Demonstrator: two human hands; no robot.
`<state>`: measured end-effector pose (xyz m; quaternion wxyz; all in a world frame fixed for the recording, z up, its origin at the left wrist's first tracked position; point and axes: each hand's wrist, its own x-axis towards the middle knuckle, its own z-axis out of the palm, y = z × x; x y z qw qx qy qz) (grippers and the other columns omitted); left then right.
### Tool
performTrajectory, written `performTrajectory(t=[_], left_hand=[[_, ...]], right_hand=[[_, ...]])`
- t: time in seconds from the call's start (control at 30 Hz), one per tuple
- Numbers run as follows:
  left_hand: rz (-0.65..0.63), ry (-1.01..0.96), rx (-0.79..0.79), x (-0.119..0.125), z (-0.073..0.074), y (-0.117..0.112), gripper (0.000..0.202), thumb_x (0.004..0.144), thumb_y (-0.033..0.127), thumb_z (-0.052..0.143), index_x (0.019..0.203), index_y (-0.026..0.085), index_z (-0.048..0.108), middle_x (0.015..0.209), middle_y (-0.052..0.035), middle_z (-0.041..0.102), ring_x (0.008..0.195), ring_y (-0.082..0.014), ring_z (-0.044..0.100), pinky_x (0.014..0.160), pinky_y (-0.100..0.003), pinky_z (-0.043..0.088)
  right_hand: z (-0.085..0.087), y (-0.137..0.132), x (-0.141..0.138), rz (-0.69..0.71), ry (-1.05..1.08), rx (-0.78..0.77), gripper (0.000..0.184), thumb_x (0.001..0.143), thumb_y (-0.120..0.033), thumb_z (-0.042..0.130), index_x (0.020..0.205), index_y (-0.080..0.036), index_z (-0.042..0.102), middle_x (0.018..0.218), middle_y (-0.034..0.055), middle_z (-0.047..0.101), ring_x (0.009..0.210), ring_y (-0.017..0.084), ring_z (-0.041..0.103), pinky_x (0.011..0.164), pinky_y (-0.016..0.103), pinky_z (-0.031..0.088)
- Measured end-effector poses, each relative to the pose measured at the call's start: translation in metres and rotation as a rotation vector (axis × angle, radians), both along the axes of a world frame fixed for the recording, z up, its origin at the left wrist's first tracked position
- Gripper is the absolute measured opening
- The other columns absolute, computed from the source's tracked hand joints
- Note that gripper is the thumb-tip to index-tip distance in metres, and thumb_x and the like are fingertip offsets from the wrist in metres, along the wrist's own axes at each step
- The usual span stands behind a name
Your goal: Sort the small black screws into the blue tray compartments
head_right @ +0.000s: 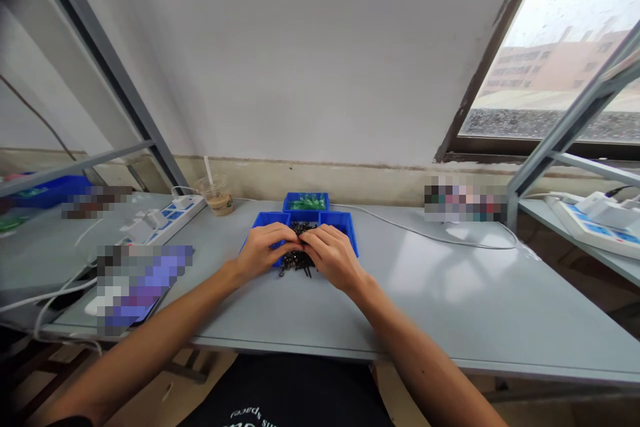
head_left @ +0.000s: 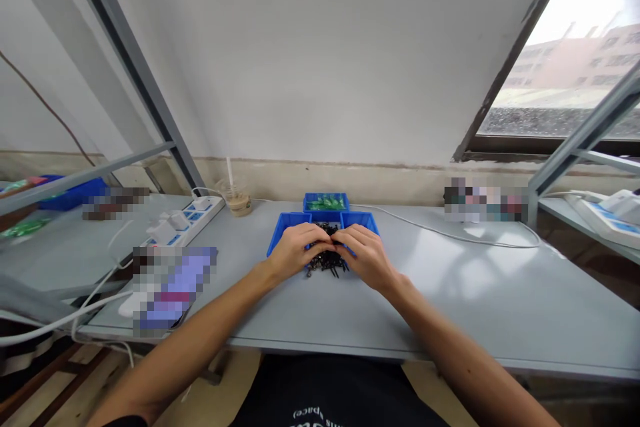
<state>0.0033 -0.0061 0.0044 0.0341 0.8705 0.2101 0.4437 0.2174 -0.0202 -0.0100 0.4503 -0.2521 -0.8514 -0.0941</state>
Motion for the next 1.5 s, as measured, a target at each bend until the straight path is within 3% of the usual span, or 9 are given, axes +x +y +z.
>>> performTrajectory(t=[0.33, 0.43, 0.6, 0.9, 1.27, 1.5], left_hand=[[-0.015, 0.018, 0.125, -0.0012, -0.0031, 0.0018, 0.014, 0.104, 0.024, 0.055, 0.106, 0.019, 0.069, 0.095, -0.0039, 0.077, 0.089, -0.0158, 0.071, 0.085, -0.029, 0.057], [0.034, 0.014, 0.107, 0.0001, -0.0031, 0.0012, 0.013, 0.104, 0.023, 0.055, 0.109, 0.020, 0.066, 0.096, -0.0036, 0.076, 0.089, -0.0162, 0.070, 0.089, -0.033, 0.055], [0.115, 0.076, 0.108, 0.0010, -0.0003, -0.0010, 0.022, 0.103, 0.026, 0.057, 0.124, 0.020, 0.062, 0.113, -0.0084, 0.072, 0.104, -0.0200, 0.066, 0.095, -0.038, 0.051], [0.114, 0.170, 0.095, -0.0016, 0.0005, 0.0033, 0.016, 0.104, 0.027, 0.053, 0.108, 0.017, 0.066, 0.107, -0.0081, 0.072, 0.100, -0.0214, 0.063, 0.094, -0.039, 0.050], [0.112, 0.204, 0.055, -0.0010, 0.0016, 0.0015, 0.020, 0.105, 0.028, 0.050, 0.102, 0.017, 0.066, 0.100, -0.0075, 0.073, 0.096, -0.0219, 0.063, 0.092, -0.040, 0.047], [0.107, 0.210, 0.026, -0.0005, 0.0040, -0.0004, 0.022, 0.105, 0.027, 0.047, 0.104, 0.017, 0.067, 0.099, -0.0084, 0.074, 0.095, -0.0219, 0.064, 0.091, -0.040, 0.048]], right_hand=[[-0.0010, -0.0017, -0.0004, 0.033, 0.091, -0.050, 0.011, 0.100, -0.015, 0.059, 0.106, -0.021, 0.066, 0.095, 0.0045, 0.075, 0.081, 0.017, 0.065, 0.076, 0.031, 0.053], [0.0011, -0.0014, -0.0005, 0.046, 0.097, -0.058, 0.015, 0.100, -0.013, 0.057, 0.108, -0.022, 0.067, 0.098, 0.0048, 0.075, 0.084, 0.017, 0.066, 0.077, 0.031, 0.054], [0.0034, -0.0052, -0.0042, 0.038, 0.075, -0.039, 0.022, 0.102, -0.013, 0.052, 0.105, -0.023, 0.071, 0.100, 0.0055, 0.076, 0.084, 0.017, 0.066, 0.077, 0.033, 0.054], [0.0007, -0.0068, -0.0078, -0.042, 0.137, -0.056, 0.018, 0.101, -0.016, 0.057, 0.103, -0.023, 0.073, 0.097, 0.0051, 0.077, 0.084, 0.017, 0.068, 0.078, 0.032, 0.055], [0.0003, -0.0032, -0.0060, -0.053, 0.136, -0.042, 0.027, 0.103, -0.016, 0.052, 0.122, -0.021, 0.070, 0.107, 0.0077, 0.078, 0.092, 0.020, 0.073, 0.081, 0.035, 0.058], [-0.0029, -0.0038, -0.0065, -0.099, 0.142, -0.096, 0.022, 0.104, -0.020, 0.051, 0.109, -0.022, 0.073, 0.095, 0.0052, 0.078, 0.084, 0.018, 0.073, 0.079, 0.032, 0.057]])
